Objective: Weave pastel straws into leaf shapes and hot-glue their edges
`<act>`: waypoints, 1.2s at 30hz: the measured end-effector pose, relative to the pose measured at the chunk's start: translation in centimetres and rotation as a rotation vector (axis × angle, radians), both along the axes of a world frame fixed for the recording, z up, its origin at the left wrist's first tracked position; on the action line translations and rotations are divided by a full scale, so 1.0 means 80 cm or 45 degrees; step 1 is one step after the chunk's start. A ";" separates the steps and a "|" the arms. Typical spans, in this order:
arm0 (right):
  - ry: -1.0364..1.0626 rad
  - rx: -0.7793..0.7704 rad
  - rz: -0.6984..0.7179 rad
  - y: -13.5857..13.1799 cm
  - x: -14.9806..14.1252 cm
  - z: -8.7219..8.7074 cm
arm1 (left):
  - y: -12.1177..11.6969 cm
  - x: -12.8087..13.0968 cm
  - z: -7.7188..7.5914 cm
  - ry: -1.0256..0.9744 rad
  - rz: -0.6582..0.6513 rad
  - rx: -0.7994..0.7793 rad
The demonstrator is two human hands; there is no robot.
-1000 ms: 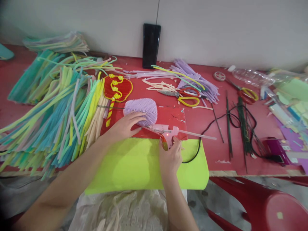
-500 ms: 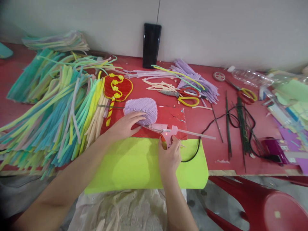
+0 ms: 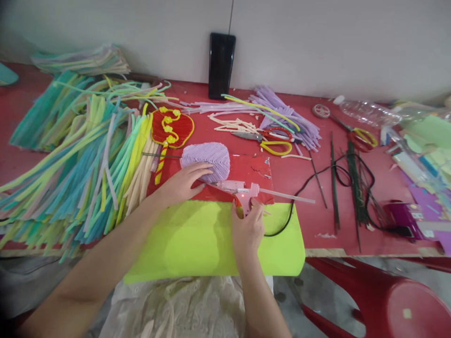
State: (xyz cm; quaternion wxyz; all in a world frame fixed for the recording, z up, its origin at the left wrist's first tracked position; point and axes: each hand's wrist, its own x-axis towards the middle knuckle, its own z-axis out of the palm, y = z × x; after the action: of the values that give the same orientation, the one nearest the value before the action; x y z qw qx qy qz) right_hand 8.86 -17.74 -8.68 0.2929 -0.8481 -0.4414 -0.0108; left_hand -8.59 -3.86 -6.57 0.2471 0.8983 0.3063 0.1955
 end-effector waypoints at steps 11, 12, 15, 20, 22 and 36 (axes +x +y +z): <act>0.006 -0.034 0.007 -0.001 0.001 -0.002 | -0.001 0.001 0.001 0.023 0.012 -0.018; 0.007 -0.031 0.007 -0.001 0.002 -0.002 | -0.001 0.001 0.001 0.023 0.011 -0.015; -0.001 -0.022 0.018 -0.001 0.002 -0.003 | -0.001 0.001 0.000 0.024 0.010 -0.008; -0.001 -0.025 0.029 -0.002 0.002 -0.001 | -0.001 0.000 0.002 0.030 0.011 -0.009; 0.003 -0.021 0.026 -0.001 0.002 0.000 | -0.001 0.000 0.002 0.037 0.012 -0.014; 0.019 -0.034 0.033 -0.002 0.003 -0.001 | -0.001 0.000 0.002 0.040 0.010 -0.020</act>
State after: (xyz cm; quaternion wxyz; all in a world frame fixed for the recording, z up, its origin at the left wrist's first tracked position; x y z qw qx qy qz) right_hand 9.13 -17.88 -8.75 0.2851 -0.8462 -0.4502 0.0052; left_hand -8.63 -3.92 -6.39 0.2486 0.8980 0.3153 0.1798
